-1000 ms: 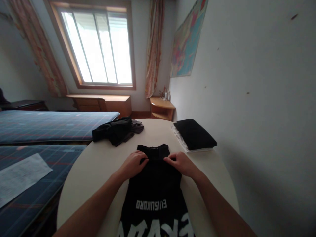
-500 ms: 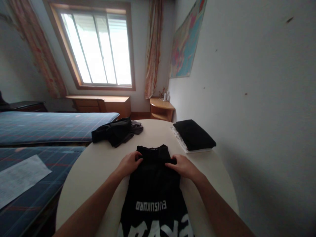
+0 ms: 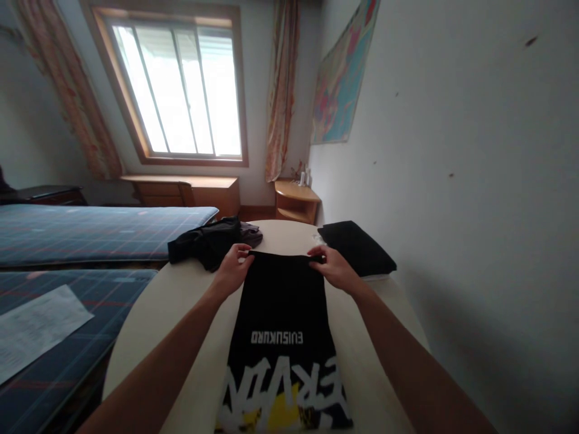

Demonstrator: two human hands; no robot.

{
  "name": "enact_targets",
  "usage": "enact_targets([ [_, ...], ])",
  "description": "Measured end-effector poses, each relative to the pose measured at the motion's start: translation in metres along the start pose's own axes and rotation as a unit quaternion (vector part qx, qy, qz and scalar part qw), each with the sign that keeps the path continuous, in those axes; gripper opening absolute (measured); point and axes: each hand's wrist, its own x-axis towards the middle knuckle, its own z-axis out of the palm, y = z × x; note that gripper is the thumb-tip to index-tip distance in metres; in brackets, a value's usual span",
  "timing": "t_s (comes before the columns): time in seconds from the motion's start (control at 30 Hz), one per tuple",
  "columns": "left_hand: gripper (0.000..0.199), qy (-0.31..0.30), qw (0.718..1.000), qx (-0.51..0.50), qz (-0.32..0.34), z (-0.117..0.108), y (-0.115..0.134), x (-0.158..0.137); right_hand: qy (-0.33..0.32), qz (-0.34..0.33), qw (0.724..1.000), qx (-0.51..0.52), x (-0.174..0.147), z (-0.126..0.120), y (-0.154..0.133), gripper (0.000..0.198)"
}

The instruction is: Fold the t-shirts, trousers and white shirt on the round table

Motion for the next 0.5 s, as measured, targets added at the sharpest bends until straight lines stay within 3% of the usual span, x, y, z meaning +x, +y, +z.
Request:
enact_targets([
  [0.07, 0.030, 0.014, 0.999, 0.019, -0.044, 0.006, -0.006, 0.008, 0.018, 0.004, 1.000, -0.003, 0.010, 0.011, 0.009, 0.029],
  [0.17, 0.036, -0.021, 0.992, 0.018, -0.125, 0.020, -0.023, 0.007, 0.008, 0.074, 0.997, -0.011, 0.012, 0.034, 0.029, 0.041],
  [0.23, 0.037, -0.043, 0.989, 0.008, -0.144, 0.026, -0.032, 0.002, 0.006, 0.095, 0.995, -0.013, 0.008, 0.047, 0.039, 0.045],
  [0.4, 0.040, -0.067, 0.990, -0.026, -0.123, 0.023, -0.024, -0.006, 0.023, 0.079, 0.997, 0.003, -0.001, 0.054, 0.045, 0.041],
  [0.5, 0.043, -0.093, 0.993, -0.031, -0.060, 0.019, -0.009, -0.013, 0.019, 0.055, 0.998, 0.036, -0.003, 0.050, 0.039, 0.048],
])
